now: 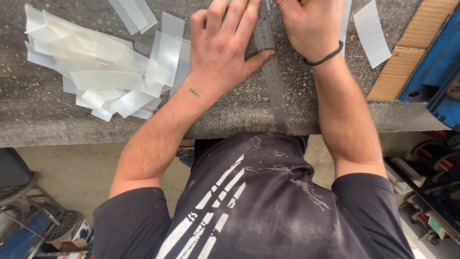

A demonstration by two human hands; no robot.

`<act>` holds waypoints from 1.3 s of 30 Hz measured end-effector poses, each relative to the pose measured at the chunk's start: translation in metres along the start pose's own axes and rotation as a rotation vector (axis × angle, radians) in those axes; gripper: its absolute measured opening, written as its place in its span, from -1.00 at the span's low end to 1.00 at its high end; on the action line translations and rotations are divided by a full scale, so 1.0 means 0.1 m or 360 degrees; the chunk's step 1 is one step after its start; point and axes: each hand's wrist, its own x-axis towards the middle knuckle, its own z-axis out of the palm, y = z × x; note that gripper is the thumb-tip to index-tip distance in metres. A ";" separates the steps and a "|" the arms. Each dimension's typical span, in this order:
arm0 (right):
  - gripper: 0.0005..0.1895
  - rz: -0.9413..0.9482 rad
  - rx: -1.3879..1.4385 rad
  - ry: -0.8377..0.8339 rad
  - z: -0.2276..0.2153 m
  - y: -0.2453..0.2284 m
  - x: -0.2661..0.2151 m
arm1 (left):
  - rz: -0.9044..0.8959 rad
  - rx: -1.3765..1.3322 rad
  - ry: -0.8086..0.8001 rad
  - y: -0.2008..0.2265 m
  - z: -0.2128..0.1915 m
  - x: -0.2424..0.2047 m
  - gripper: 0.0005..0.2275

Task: The person measures and marks translucent plastic sheets on a workbench using a metal ruler and a scribe. They repeatedly align the ruler, make marks, and then fold the plastic along the marked lines. The person also uses a blue bench vise to hold the plastic sheets during the process.

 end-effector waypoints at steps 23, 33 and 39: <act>-0.64 -0.0264 -0.0047 0.0141 0.04 -0.23 0.10 | -0.0050 -0.0071 0.0015 0.01 0.02 0.00 -0.24; -0.76 -0.0474 -0.0035 0.0093 -0.05 -0.34 0.10 | -0.0073 -0.0060 0.0024 0.02 0.02 -0.01 -0.24; -0.81 -0.0505 -0.0061 0.0095 -0.04 -0.32 0.05 | -0.0028 0.0081 0.0070 0.01 -0.02 0.03 -0.22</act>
